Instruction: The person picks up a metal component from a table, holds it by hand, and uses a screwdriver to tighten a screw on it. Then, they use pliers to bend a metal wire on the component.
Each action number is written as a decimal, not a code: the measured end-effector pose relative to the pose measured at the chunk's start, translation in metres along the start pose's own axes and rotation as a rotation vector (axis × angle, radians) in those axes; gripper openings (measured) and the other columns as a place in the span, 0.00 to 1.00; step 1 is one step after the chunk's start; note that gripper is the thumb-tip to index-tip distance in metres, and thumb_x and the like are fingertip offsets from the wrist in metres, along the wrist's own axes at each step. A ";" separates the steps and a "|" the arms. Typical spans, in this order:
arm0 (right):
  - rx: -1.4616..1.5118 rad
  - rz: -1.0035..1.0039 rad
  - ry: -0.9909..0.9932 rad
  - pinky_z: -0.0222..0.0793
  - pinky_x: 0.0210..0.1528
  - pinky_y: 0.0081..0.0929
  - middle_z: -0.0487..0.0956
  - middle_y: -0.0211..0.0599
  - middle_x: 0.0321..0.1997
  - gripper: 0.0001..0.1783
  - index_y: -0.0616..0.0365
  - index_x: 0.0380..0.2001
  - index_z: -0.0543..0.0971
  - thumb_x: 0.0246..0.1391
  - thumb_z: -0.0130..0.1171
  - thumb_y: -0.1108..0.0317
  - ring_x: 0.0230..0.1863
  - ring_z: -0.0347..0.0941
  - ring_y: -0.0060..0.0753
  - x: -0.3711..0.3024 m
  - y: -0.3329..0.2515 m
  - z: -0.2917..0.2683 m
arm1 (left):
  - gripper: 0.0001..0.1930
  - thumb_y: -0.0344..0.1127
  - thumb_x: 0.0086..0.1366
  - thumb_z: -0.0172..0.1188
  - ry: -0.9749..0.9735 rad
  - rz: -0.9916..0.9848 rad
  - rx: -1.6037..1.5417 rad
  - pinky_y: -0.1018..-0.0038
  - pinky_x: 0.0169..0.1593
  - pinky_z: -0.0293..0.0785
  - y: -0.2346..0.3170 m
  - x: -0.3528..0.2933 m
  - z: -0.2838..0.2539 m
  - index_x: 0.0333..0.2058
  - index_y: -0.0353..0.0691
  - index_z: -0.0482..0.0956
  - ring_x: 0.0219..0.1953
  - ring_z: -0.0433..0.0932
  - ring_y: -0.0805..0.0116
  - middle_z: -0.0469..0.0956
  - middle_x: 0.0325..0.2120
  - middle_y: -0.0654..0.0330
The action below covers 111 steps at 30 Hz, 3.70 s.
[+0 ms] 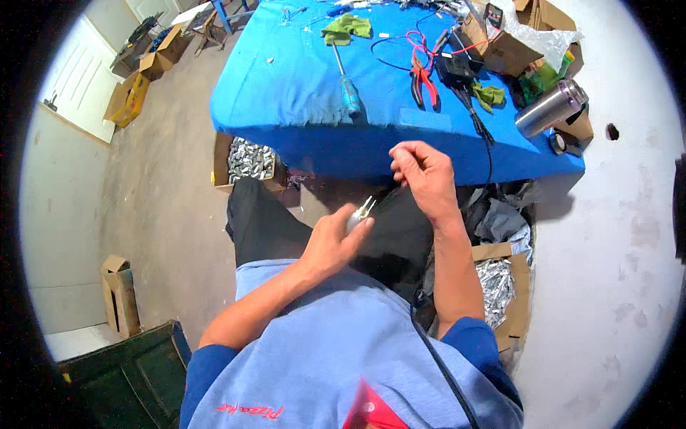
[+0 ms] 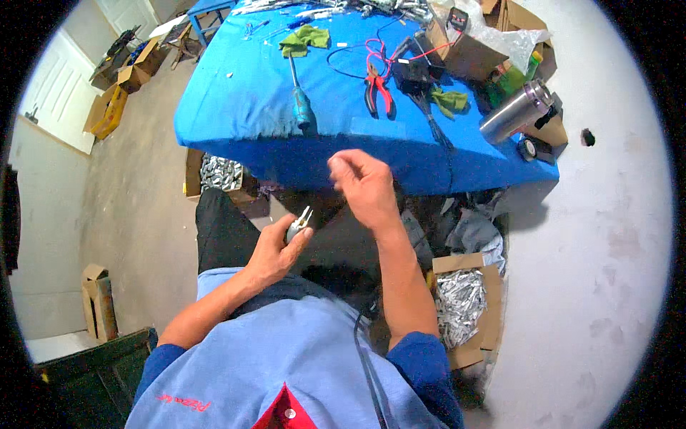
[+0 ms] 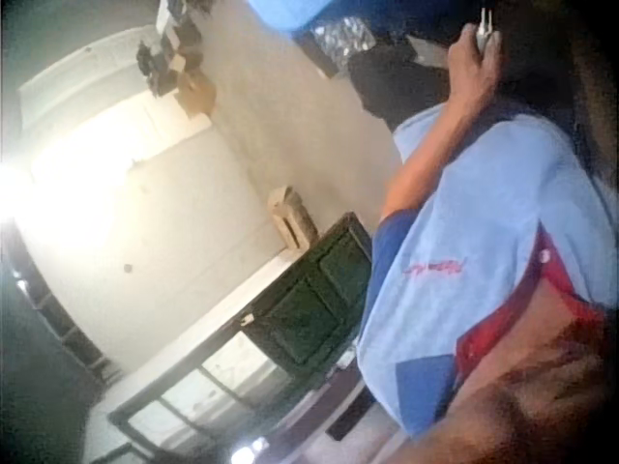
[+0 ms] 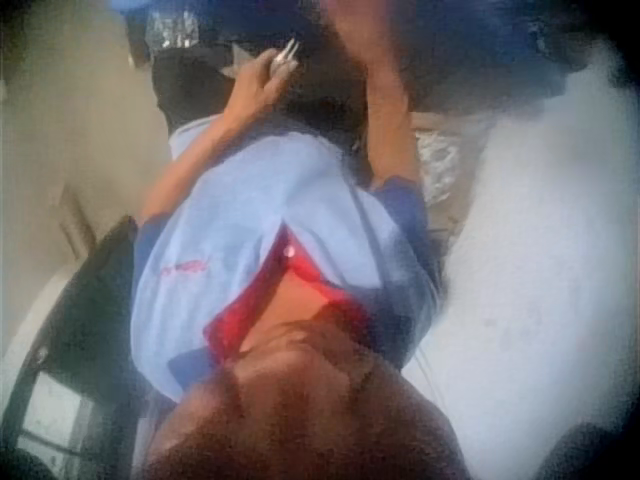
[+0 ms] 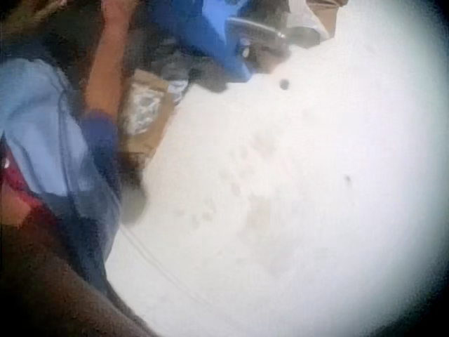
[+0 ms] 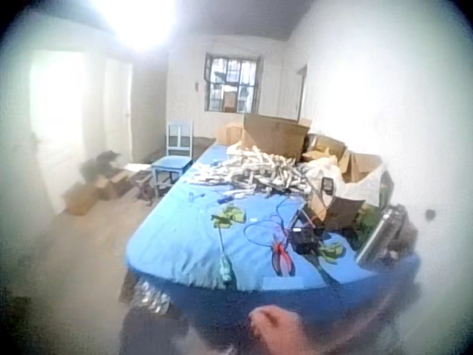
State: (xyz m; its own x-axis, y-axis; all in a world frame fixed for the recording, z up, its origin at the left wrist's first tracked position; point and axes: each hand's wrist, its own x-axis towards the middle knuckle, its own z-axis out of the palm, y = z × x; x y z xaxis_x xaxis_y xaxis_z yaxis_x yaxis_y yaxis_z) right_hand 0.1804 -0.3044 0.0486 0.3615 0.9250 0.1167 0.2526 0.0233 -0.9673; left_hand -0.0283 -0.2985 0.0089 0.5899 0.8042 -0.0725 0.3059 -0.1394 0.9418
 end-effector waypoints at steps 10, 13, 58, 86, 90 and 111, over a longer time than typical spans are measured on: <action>-1.092 -0.011 0.256 0.69 0.55 0.51 0.77 0.57 0.50 0.35 0.62 0.51 0.75 0.52 0.64 0.43 0.54 0.72 0.59 0.157 0.065 -0.038 | 0.15 0.42 0.69 0.59 0.141 0.027 -0.092 0.66 0.27 0.68 -0.010 0.004 -0.013 0.36 0.33 0.75 0.21 0.73 0.67 0.75 0.19 0.51; -1.201 0.121 0.191 0.71 0.57 0.49 0.79 0.59 0.50 0.39 0.62 0.50 0.77 0.48 0.64 0.39 0.54 0.75 0.59 0.182 0.067 -0.033 | 0.15 0.42 0.69 0.60 0.195 0.025 -0.140 0.68 0.27 0.68 -0.024 0.003 -0.017 0.36 0.33 0.75 0.21 0.72 0.70 0.75 0.19 0.54; -0.719 0.136 -0.639 0.67 0.59 0.45 0.73 0.58 0.56 0.36 0.63 0.64 0.61 0.51 0.56 0.65 0.58 0.70 0.61 -0.085 -0.039 0.049 | 0.11 0.41 0.67 0.62 0.430 0.095 0.219 0.62 0.26 0.72 -0.052 -0.017 -0.043 0.36 0.38 0.77 0.22 0.80 0.50 0.78 0.19 0.49; 0.329 0.669 -0.891 0.73 0.28 0.24 0.78 0.39 0.35 0.23 0.67 0.49 0.73 0.46 0.53 0.74 0.29 0.76 0.27 -0.070 -0.035 0.040 | 0.15 0.44 0.72 0.56 0.144 0.016 -0.395 0.70 0.35 0.71 -0.025 -0.032 -0.058 0.42 0.36 0.76 0.30 0.74 0.72 0.78 0.27 0.61; 0.792 0.800 -0.925 0.73 0.23 0.30 0.77 0.48 0.32 0.29 0.73 0.48 0.72 0.38 0.58 0.71 0.25 0.75 0.37 -0.075 -0.024 0.032 | 0.19 0.49 0.73 0.55 0.013 0.069 -0.620 0.76 0.34 0.68 -0.005 -0.031 -0.062 0.43 0.36 0.77 0.30 0.69 0.80 0.75 0.28 0.68; -0.541 0.204 -0.795 0.69 0.55 0.38 0.77 0.54 0.47 0.35 0.64 0.62 0.67 0.46 0.54 0.69 0.48 0.75 0.54 -0.075 -0.064 0.038 | 0.16 0.45 0.70 0.59 0.250 -0.103 -0.083 0.65 0.33 0.71 -0.048 -0.017 -0.057 0.38 0.34 0.77 0.29 0.76 0.63 0.78 0.25 0.54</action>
State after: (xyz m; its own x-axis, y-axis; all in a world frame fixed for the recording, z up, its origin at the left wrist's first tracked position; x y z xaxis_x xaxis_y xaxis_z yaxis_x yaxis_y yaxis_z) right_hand 0.1031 -0.3610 0.0931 -0.2156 0.8821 -0.4189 0.7008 -0.1589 -0.6954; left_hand -0.0952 -0.2726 -0.0161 0.3533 0.9306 -0.0954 0.2864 -0.0105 0.9580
